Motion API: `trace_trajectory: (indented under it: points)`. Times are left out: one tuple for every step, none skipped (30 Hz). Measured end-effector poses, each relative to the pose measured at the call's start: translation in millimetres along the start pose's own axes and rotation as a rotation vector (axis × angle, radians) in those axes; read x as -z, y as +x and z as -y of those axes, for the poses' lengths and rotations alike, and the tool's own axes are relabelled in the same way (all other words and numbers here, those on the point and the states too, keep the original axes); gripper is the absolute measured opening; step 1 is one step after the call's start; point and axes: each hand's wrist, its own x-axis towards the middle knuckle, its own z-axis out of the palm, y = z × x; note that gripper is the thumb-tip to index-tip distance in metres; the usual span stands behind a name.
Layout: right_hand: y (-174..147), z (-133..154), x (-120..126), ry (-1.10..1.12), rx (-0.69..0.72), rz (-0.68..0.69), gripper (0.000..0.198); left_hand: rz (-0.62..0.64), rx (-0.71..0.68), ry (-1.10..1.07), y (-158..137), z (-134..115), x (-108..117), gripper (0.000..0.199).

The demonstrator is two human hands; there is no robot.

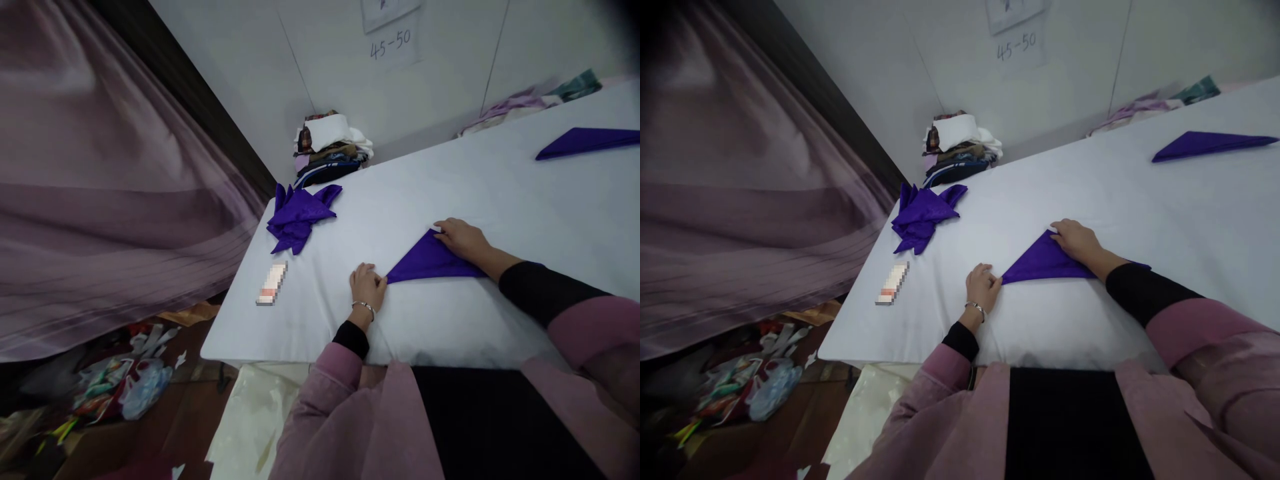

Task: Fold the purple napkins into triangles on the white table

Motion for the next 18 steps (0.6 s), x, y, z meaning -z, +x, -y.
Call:
trace_trajectory:
  points:
    - [0.4,-0.5,-0.1,0.007,-0.001,0.003,0.040,-0.004,0.001,-0.005,0.0,0.4,-0.4,0.019]
    - [0.8,-0.8,0.0,0.012,-0.004,0.007,0.040,-0.007,0.002,-0.010,0.0,1.0,-0.9,0.019]
    - [1.2,-1.0,0.1,0.017,-0.009,0.012,0.040,-0.012,0.005,-0.016,0.0,1.7,-1.4,0.019]
    - [1.6,-1.0,0.3,0.020,-0.014,0.018,0.040,-0.019,0.008,-0.021,-0.1,2.6,-2.0,0.019]
    - [1.8,-1.0,0.4,0.022,-0.016,0.023,0.040,-0.025,0.008,-0.024,-0.1,3.5,-2.4,0.017]
    - [1.9,-0.9,0.4,0.024,-0.016,0.025,0.040,-0.030,0.007,-0.027,0.0,4.4,-2.7,0.014]
    - [2.0,-0.7,0.2,0.028,-0.015,0.023,0.041,-0.035,0.003,-0.028,0.1,5.0,-2.7,0.010]
    - [2.0,-0.7,-0.1,0.033,-0.016,0.017,0.041,-0.040,-0.008,-0.029,0.3,5.4,-2.4,0.005]
    - [1.9,-0.6,-0.5,0.042,-0.017,0.007,0.040,-0.042,-0.030,-0.028,0.6,5.4,-1.8,0.003]
    - [1.8,-0.6,-0.9,0.050,-0.017,-0.005,0.040,-0.041,-0.063,-0.025,1.1,5.1,-0.9,0.007]
    - [1.8,-0.7,-1.4,0.057,-0.019,-0.015,0.039,-0.038,-0.105,-0.017,1.6,4.4,0.1,0.012]
    - [1.8,-0.7,-1.7,0.060,-0.021,-0.021,0.038,-0.032,-0.148,0.000,2.2,3.3,1.2,0.016]
    - [2.0,-0.8,-2.0,0.058,-0.022,-0.022,0.036,-0.016,-0.194,0.025,3.0,2.1,2.2,0.019]
    - [2.2,-0.8,-2.1,0.052,-0.023,-0.017,0.035,0.010,-0.235,0.057,3.8,0.7,3.1,0.023]
    - [2.4,-0.8,-2.1,0.044,-0.023,-0.010,0.035,0.042,-0.269,0.093,4.7,-0.7,3.8,0.027]
    - [2.7,-0.8,-2.0,0.036,-0.023,-0.003,0.034,0.076,-0.293,0.125,5.7,-1.9,4.2,0.030]
    - [2.9,-0.8,-1.9,0.030,-0.021,0.003,0.033,0.104,-0.305,0.148,6.8,-3.0,4.5,0.031]
    - [3.1,-0.9,-1.8,0.026,-0.015,0.007,0.033,0.123,-0.302,0.162,8.0,-4.0,4.7,0.031]
